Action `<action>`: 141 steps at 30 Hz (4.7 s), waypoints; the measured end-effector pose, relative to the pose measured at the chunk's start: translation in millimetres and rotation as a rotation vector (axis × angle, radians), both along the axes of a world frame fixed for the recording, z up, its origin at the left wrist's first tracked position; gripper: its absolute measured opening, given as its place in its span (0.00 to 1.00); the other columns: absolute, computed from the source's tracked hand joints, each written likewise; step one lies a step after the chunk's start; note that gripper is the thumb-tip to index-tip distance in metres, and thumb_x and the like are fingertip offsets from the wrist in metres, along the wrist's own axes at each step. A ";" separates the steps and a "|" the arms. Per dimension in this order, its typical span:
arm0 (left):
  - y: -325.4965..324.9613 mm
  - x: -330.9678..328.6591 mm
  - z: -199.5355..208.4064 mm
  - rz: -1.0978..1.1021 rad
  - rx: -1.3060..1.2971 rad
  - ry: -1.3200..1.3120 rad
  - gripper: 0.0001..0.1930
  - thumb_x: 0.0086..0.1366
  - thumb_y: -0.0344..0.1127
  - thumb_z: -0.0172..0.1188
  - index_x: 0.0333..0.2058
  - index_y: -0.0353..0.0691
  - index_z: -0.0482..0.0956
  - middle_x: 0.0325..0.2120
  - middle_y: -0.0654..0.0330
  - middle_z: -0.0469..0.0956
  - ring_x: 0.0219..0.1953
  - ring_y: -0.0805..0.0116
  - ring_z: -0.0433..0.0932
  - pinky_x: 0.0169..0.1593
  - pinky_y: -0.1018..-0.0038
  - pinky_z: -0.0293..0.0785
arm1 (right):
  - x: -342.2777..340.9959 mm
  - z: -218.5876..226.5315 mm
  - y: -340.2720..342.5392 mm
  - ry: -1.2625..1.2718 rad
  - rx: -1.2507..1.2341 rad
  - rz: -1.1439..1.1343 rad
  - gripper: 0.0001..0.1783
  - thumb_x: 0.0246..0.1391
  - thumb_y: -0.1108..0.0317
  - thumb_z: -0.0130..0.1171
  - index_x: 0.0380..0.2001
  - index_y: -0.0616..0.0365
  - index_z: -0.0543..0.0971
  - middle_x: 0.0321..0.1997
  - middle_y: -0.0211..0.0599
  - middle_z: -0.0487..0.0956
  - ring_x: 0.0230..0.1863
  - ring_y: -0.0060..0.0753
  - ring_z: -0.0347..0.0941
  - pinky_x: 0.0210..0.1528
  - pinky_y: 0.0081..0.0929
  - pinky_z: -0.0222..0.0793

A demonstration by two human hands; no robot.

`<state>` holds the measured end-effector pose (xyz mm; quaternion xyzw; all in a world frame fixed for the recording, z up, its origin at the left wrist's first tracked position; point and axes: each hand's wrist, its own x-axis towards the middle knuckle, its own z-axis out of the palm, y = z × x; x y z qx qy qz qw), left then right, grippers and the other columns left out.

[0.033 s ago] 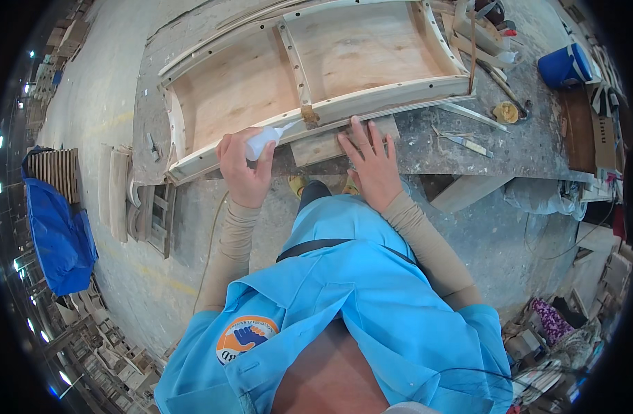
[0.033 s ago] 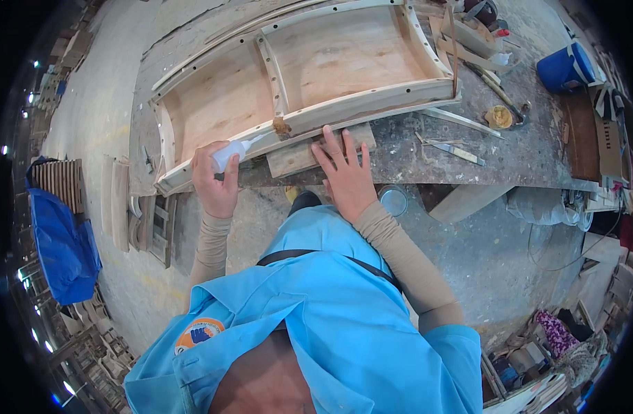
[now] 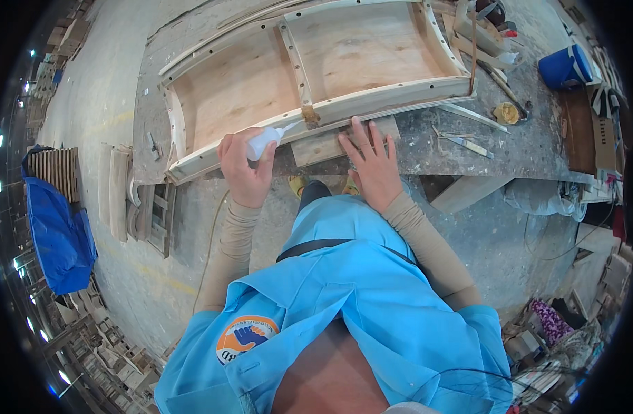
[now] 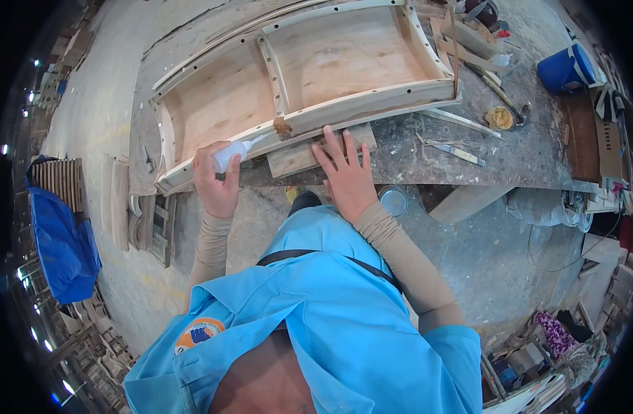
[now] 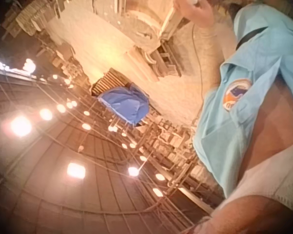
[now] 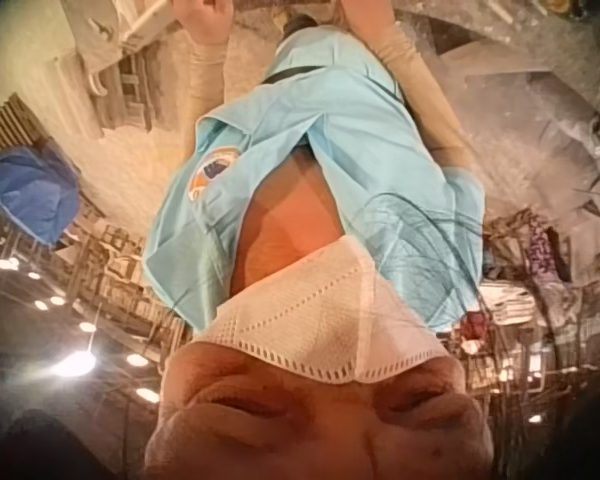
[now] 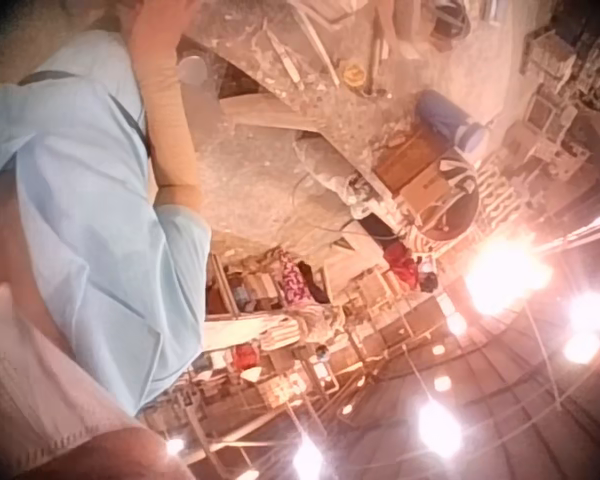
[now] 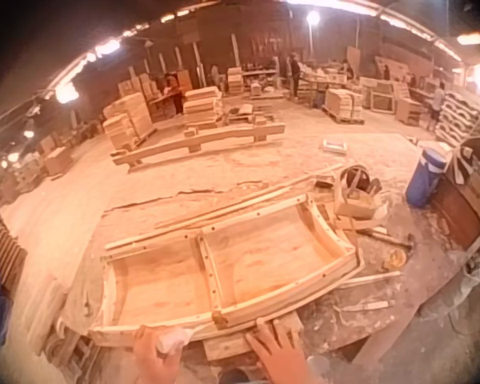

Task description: The person applies glue from a white bottle along the edges of a wooden frame and inserts small wooden dowels into pre-drilled holes. They press the dowels into place and continue gluing and inserting dowels along the frame's length.

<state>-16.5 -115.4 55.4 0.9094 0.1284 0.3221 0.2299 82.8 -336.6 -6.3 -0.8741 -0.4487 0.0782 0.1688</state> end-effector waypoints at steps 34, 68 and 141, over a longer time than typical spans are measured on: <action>36.0 7.2 -32.4 0.023 -1.475 -0.357 0.21 0.73 0.50 0.45 0.46 0.35 0.71 0.27 0.67 0.66 0.27 0.77 0.61 0.39 0.75 0.66 | 6.1 9.8 -0.2 0.066 -0.034 0.024 0.42 0.46 0.63 0.65 0.65 0.46 0.61 0.75 0.39 0.42 0.72 0.55 0.42 0.67 0.60 0.44; 145.4 -0.9 -31.8 -0.150 -1.588 -0.195 0.20 0.72 0.49 0.46 0.44 0.36 0.74 0.23 0.68 0.66 0.26 0.77 0.63 0.39 0.73 0.68 | -57.6 38.1 73.1 0.086 0.090 -0.224 0.37 0.50 0.65 0.60 0.64 0.55 0.61 0.53 0.41 0.68 0.56 0.45 0.62 0.62 0.51 0.53; 99.3 -6.0 -13.0 -0.036 -1.516 -0.301 0.18 0.72 0.48 0.47 0.44 0.38 0.72 0.26 0.68 0.67 0.25 0.79 0.62 0.34 0.77 0.65 | 167.0 79.4 -81.1 0.448 0.924 -0.709 0.09 0.54 0.70 0.62 0.35 0.64 0.81 0.27 0.22 0.77 0.28 0.12 0.69 0.32 0.13 0.66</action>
